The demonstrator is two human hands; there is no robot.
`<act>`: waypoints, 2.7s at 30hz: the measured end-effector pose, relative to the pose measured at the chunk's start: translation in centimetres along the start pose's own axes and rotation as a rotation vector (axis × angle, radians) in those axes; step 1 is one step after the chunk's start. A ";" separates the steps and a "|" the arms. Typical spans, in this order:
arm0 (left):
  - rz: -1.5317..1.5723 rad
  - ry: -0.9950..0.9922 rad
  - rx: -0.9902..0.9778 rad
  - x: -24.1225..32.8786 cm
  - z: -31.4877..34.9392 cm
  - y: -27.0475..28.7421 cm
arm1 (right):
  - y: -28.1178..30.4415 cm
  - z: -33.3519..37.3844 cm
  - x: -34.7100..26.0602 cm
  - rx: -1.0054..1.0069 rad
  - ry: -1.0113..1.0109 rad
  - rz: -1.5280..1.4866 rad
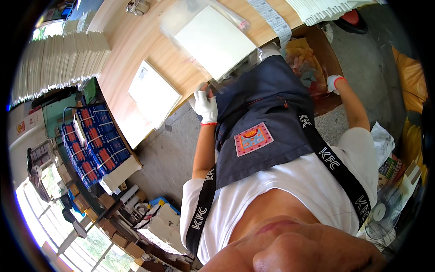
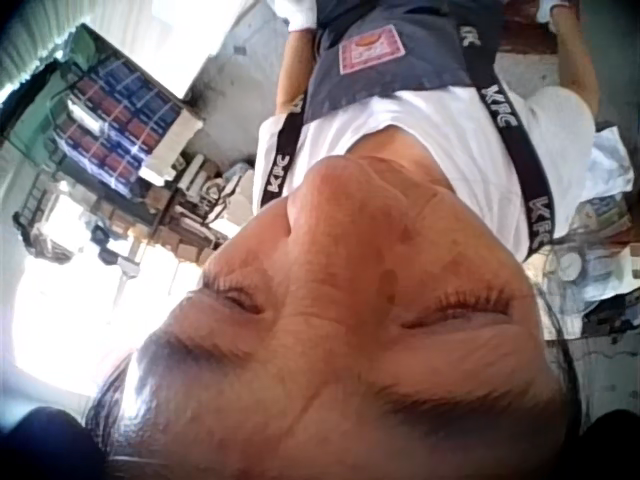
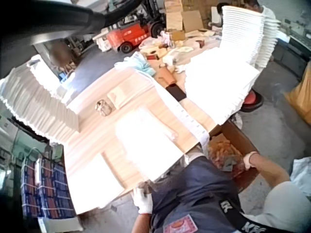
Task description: The person takes white paper sheets from a stack, inserts each one into a plastic bag held on their lap, and places the filled bags onto another stack on a table.
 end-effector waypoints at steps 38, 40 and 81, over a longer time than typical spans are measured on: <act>1.243 0.900 -1.134 18.2 -2.4 -11.9 | 9.5 3.5 -9.1 0.742 0.720 -1.219; 1.371 0.942 -1.116 19.6 -2.5 -13.3 | 10.6 6.0 -9.6 1.054 0.799 -0.656; 1.134 0.913 -0.308 3.2 -0.7 -1.9 | 19.7 0.8 -18.3 0.617 0.175 -0.669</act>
Point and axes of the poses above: each hand's wrist, its own z-axis away from the middle knuckle, its own y-axis out of the back of the hand, x = y × z, the point moved 2 cm from there along -z, towards the middle knuckle, and after that the axes turned 7 degrees about -z, right-handed, at the moved point
